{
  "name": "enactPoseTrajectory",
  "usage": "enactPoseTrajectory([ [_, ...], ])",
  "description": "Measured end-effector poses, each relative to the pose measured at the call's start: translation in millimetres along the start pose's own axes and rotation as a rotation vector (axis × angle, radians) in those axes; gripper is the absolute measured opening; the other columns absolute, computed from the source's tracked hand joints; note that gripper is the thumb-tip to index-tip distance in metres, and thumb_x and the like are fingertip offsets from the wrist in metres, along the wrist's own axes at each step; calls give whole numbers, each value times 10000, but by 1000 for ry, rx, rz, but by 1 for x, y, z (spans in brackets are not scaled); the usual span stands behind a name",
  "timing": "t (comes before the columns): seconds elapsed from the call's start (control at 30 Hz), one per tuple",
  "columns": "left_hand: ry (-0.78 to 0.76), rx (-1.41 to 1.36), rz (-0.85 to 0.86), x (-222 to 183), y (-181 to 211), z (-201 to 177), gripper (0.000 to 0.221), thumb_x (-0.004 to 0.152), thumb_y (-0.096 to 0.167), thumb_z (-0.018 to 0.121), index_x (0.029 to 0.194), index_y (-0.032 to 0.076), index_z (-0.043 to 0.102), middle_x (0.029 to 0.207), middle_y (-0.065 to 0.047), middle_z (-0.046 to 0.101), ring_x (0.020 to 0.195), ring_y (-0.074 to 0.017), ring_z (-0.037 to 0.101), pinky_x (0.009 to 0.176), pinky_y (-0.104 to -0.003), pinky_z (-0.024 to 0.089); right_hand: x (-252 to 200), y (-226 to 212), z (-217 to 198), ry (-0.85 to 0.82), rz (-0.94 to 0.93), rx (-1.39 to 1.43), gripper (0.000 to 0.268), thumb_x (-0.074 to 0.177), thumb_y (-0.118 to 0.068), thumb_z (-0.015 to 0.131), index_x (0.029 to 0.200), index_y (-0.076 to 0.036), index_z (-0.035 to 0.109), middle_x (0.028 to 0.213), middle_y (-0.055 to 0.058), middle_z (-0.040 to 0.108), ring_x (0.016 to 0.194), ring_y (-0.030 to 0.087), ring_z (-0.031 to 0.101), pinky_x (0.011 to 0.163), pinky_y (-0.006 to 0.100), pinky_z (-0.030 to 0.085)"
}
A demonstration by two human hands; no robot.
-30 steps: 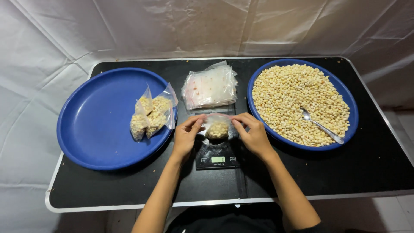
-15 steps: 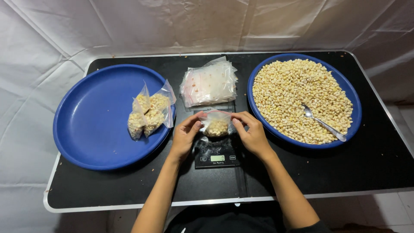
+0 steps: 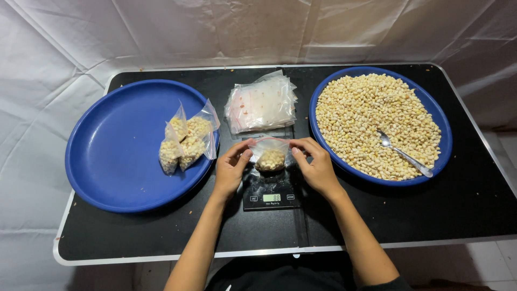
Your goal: Filling small plastic bags with grains using a spoon and weighing them on a digital scale
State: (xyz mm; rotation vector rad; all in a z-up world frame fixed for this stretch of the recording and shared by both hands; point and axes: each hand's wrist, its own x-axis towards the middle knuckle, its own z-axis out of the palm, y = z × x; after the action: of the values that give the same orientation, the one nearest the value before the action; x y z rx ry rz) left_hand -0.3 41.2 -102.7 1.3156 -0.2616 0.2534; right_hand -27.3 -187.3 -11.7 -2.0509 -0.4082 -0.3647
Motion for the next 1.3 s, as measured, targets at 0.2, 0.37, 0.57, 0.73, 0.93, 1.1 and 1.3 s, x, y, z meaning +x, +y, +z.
enactPoseTrajectory([
  [0.2,104,74,-22,5,1,8,181,970,143,711,1107,39,768,1003,-101,769,906,-173,720,794,-333,616,2,2,2,4,-37,27,183,984,-158,671,1127,-85,759,977,90,749,859,230,713,716,318,561],
  [0.37,102,139,27,17,16,33,147,952,125,737,1068,49,787,973,-90,771,883,-153,717,735,-318,624,4,19,3,43,-69,27,124,959,-136,708,1057,-98,775,953,78,765,815,213,716,685,304,555],
  [0.57,42,115,107,39,33,81,142,964,113,723,1082,60,783,972,-97,767,910,-143,699,782,-335,611,7,23,-37,174,-29,-4,93,937,-133,740,1008,-137,800,912,62,766,827,220,723,709,321,561],
  [0.73,-32,75,179,62,22,144,140,961,128,731,1080,81,787,952,-100,762,907,-170,722,780,-339,616,5,28,-90,298,18,-93,94,936,-131,767,1026,-112,787,927,77,757,844,230,716,737,319,556],
  [0.93,-31,-86,70,77,-23,216,152,965,167,739,1089,95,787,942,-47,752,886,-101,667,711,-257,603,4,39,-158,226,9,-348,171,1028,-147,641,1135,-106,768,966,147,730,911,334,707,750,404,557],
  [1.1,1,-77,-17,78,-40,228,168,958,195,745,1096,107,786,942,-72,771,879,-112,677,681,-260,606,-23,140,-218,-135,631,-1158,365,1006,-422,530,1182,-204,764,1200,115,679,1185,379,581,889,541,515],
  [1.3,-22,-49,10,78,-36,228,166,958,194,743,1104,130,791,974,-52,774,872,-125,714,665,-236,612,-35,178,-223,-263,740,-1151,371,930,-405,611,1151,-168,791,1226,156,681,1241,406,558,922,551,495],
])
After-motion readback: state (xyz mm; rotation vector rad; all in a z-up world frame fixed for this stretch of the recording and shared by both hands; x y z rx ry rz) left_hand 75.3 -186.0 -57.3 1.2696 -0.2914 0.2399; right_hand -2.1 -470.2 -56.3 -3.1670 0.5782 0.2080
